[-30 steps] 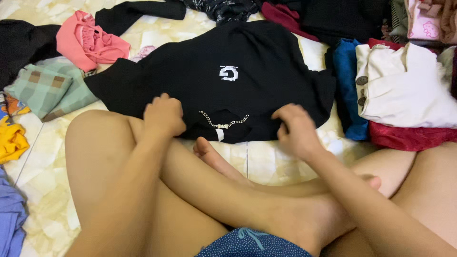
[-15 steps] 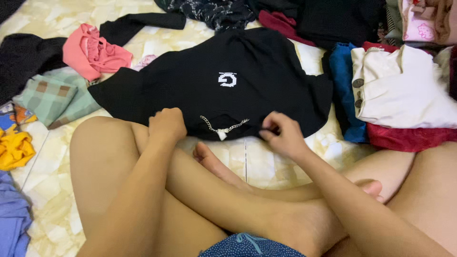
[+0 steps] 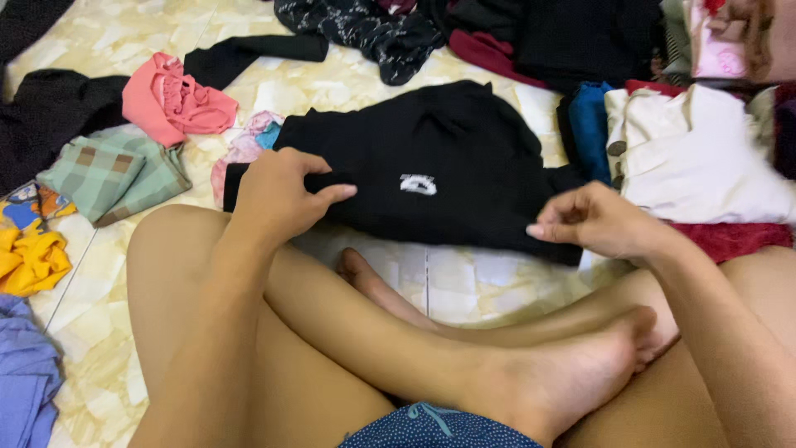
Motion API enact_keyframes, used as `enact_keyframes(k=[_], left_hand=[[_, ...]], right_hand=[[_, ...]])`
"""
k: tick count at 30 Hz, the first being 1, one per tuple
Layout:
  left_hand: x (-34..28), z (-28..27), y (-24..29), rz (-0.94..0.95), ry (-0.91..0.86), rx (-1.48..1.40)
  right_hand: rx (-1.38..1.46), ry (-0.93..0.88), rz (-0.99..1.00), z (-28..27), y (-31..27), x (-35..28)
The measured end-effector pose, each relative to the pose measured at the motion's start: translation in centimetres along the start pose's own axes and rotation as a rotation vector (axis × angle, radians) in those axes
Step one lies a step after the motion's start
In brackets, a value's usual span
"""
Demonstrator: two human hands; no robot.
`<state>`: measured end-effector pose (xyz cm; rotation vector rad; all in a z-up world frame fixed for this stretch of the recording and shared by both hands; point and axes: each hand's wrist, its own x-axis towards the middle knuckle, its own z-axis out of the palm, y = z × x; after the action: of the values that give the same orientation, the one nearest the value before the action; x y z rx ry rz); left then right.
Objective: The person folds a white top, a black t-shirt, and a pair of black shorts by hand while sitting on the floor.
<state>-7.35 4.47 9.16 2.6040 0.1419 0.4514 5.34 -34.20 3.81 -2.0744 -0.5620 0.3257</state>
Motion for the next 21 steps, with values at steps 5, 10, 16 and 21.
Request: enact_keyframes(k=[5,10,16,21], left_hand=[[1.2,1.3,1.8,-0.076,0.001,0.114],[1.5,4.3,10.0,-0.434,0.124,-0.341],[-0.9,3.0,15.5,-0.437,-0.011,-0.474],[-2.0,2.3,15.2,-0.456,-0.086,-0.526]], right_hand=[[0.159,0.024,-0.056,-0.3,0.3,-0.6],[0.008,0.657,-0.249,6.1,-8.1,-1.7],[0.135,0.707,-0.069,11.6,-13.9,-3.6],[0.403,0.621,0.255,11.6,-11.0,-3.0]])
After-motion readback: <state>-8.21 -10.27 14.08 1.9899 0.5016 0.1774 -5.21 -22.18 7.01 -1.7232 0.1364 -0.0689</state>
